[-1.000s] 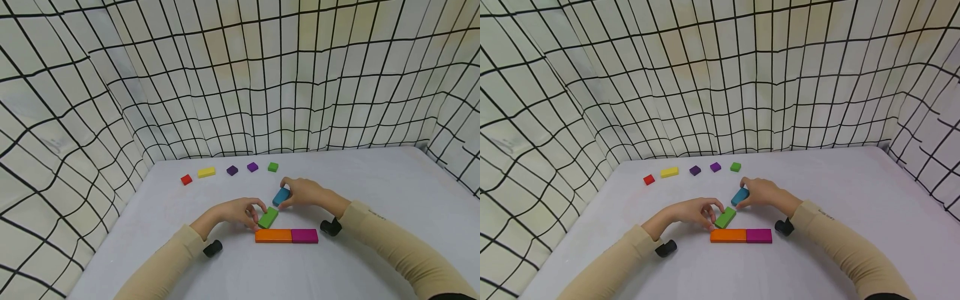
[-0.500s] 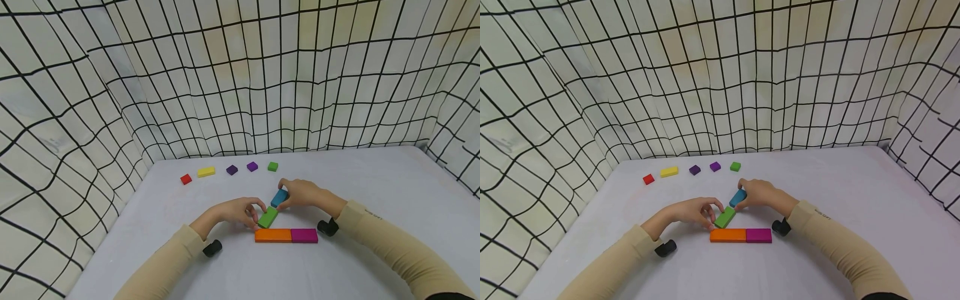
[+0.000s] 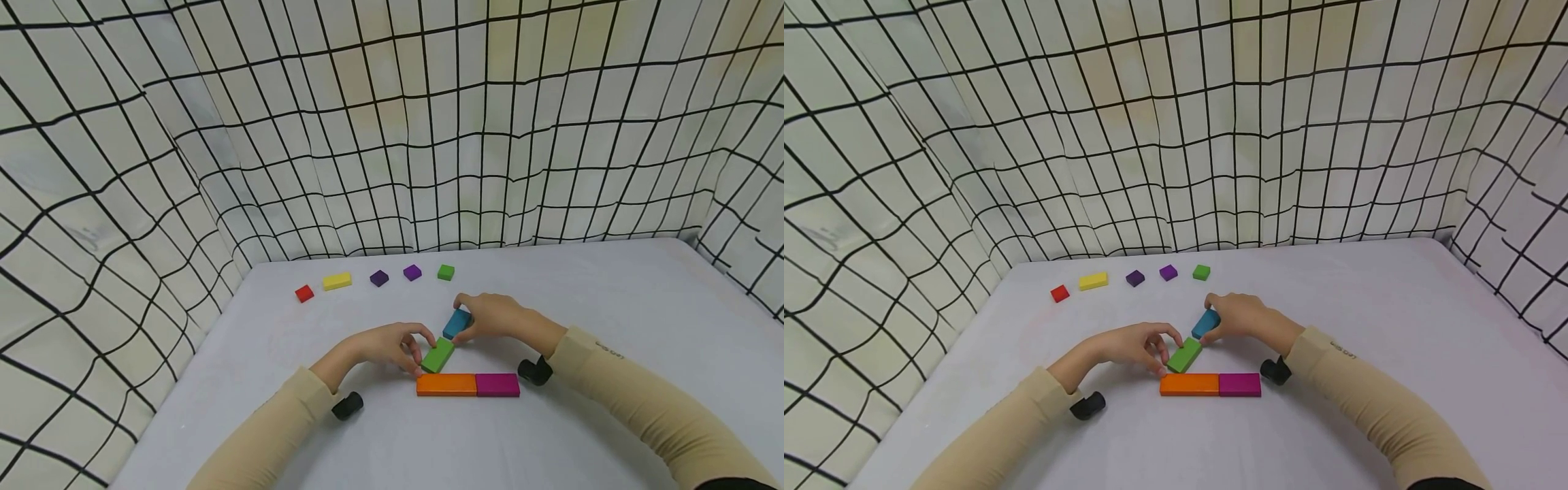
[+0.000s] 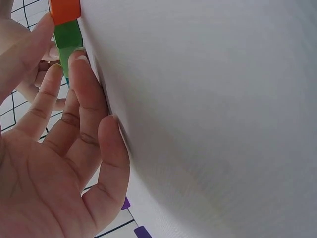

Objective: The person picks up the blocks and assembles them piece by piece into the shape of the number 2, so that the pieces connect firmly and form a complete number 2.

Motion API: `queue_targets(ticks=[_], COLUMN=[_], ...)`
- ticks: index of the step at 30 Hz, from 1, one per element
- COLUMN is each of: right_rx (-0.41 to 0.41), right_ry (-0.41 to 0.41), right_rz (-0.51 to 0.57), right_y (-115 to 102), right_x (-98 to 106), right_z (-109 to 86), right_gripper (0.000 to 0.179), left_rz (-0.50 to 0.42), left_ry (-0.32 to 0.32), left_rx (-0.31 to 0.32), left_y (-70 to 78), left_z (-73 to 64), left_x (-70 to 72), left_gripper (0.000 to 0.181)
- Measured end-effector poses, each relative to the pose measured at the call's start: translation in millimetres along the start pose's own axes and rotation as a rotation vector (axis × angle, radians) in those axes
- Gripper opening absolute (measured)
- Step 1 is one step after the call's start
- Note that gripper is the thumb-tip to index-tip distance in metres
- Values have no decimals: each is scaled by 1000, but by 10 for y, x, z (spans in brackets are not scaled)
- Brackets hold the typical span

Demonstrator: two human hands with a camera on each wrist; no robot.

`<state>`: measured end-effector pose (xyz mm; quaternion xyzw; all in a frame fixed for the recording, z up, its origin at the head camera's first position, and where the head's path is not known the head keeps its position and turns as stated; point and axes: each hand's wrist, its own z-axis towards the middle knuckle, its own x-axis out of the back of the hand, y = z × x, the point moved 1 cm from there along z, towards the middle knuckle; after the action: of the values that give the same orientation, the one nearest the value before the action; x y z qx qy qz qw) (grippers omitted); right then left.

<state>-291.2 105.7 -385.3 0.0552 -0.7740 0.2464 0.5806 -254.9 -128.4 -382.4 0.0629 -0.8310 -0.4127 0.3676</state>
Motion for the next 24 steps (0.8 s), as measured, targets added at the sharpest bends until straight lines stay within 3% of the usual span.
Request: queue_targets(ticks=[6, 14, 24], right_rx=[40, 137, 167], right_ry=[-10, -26, -15], right_rz=[8, 48, 77], right_y=[39, 135, 134], right_x=[28, 67, 43], right_z=[-27, -45, -49], right_gripper=[75, 65, 60], left_rz=[2, -7, -12], left_ry=[0, -5, -3], left_rx=[3, 1, -2], left_y=[0, -9, -24], left_z=[9, 28, 25], left_x=[5, 7, 17], left_gripper=[45, 46, 46])
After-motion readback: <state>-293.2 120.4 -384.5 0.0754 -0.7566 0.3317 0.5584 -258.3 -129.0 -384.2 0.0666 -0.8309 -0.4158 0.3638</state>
